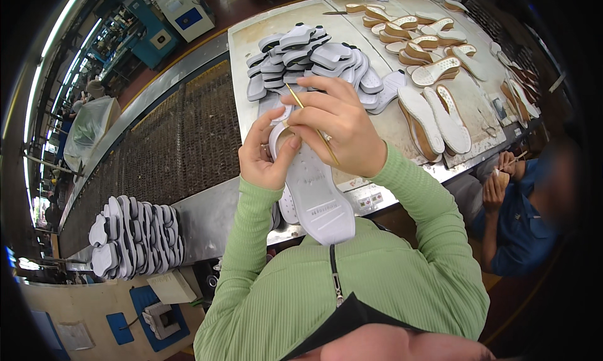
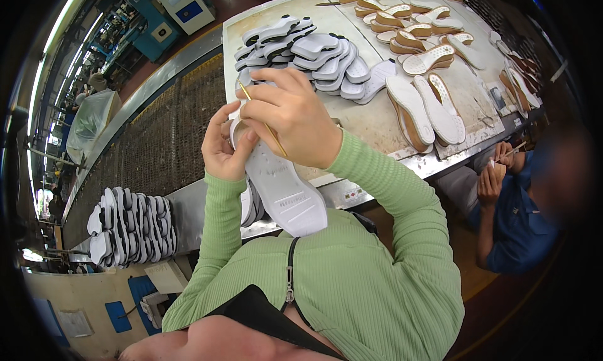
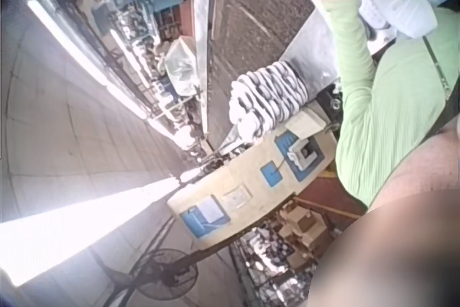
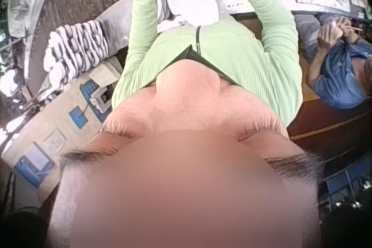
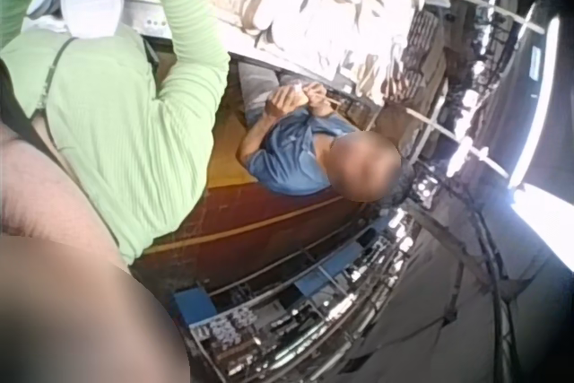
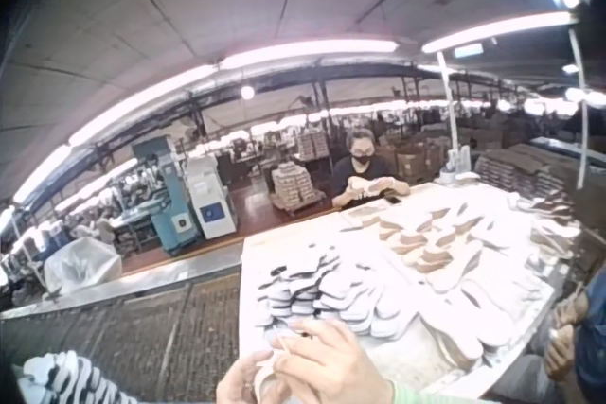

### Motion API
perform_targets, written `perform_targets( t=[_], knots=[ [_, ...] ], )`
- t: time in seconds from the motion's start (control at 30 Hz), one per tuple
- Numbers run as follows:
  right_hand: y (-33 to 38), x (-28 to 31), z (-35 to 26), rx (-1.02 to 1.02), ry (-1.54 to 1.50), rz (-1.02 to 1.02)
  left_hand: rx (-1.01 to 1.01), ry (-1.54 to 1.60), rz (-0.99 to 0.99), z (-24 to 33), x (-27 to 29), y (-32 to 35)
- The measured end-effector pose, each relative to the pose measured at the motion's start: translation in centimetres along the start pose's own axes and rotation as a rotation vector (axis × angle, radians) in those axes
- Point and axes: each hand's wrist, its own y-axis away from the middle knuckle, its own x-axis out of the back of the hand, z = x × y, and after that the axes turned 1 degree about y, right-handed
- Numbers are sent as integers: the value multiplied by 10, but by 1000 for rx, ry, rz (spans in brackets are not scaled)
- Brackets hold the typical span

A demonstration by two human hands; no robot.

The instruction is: The person applies adhesive to the edges of white shoe insoles using a small brush, then stacks the treated insoles on the table. The person repeats this process for multiple insoles, occasionally repositioning the stack.

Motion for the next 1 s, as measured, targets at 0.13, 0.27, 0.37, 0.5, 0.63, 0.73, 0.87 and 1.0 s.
perform_targets(
  t=[0.13, 0.27, 0.37, 0.5, 0.63, 0.73, 0.87, 1.0],
  knots=[
    [-7, 18, -7, -82, -187, -101, -89, -79, -11, 12, -1, 6],
    [-21, 48, -16, -206, -512, -109, -121, -121, -41, 25, 0, 17],
    [-31, 72, -19, -200, -545, -177, -203, -151, -68, 31, -1, 20],
    [-34, 74, -28, -291, -655, -179, -292, -184, -114, 36, -4, 21],
    [-33, 70, -33, -252, -563, -191, -340, -199, -134, 39, -5, 20],
    [-33, 68, -34, -209, -488, -208, -348, -219, -142, 41, -5, 20],
    [-32, 65, -37, -197, -431, -198, -380, -219, -137, 39, -6, 20],
    [-32, 63, -38, -169, -407, -195, -378, -229, -144, 38, -5, 21]
  ],
)
